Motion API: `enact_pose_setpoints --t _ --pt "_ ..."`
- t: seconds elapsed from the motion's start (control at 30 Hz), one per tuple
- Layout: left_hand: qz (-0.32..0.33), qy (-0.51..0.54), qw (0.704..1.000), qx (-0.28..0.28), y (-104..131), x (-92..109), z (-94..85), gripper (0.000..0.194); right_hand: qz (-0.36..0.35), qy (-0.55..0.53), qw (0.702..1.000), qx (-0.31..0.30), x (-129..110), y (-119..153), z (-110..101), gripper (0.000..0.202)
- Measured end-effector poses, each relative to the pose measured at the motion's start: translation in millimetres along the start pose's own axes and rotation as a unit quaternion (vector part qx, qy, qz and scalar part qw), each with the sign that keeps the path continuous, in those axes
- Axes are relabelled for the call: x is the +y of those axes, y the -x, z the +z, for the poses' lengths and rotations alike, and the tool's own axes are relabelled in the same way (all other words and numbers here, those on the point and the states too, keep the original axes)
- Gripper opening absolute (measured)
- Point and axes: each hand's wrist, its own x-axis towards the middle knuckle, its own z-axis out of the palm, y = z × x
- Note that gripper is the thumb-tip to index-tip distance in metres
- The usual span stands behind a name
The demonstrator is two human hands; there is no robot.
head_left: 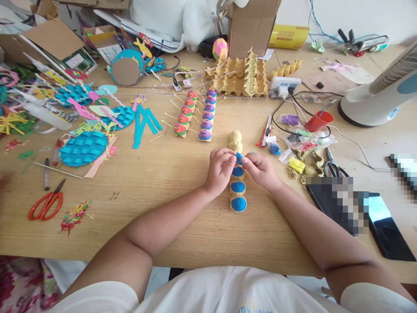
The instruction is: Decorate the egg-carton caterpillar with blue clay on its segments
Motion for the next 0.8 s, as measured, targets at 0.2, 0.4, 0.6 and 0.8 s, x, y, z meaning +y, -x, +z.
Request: enact_pose_setpoints --t 0.2,0.4,0.6,0.8 --pt "0.011 0.008 1.0 -0.005 2 2 1.8 0.047 -0.004 -0.004 0.999 0.034 2 0 1 0.079" --pt "0.01 0.005 1.0 -0.001 2 -2 4.4 0.05 0.0 0.022 1.0 0.017 4 1 3 0.08" --pt "-0.004 0.017 0.999 0.03 1 -8 7.6 0.049 -0.001 0.198 0.979 0.039 -10 -1 -20 0.069" --pt "-0.01 0.029 0.998 0.05 0 -13 12.1 0.053 0.061 0.417 0.907 0.0 -39 33 -94 0.037"
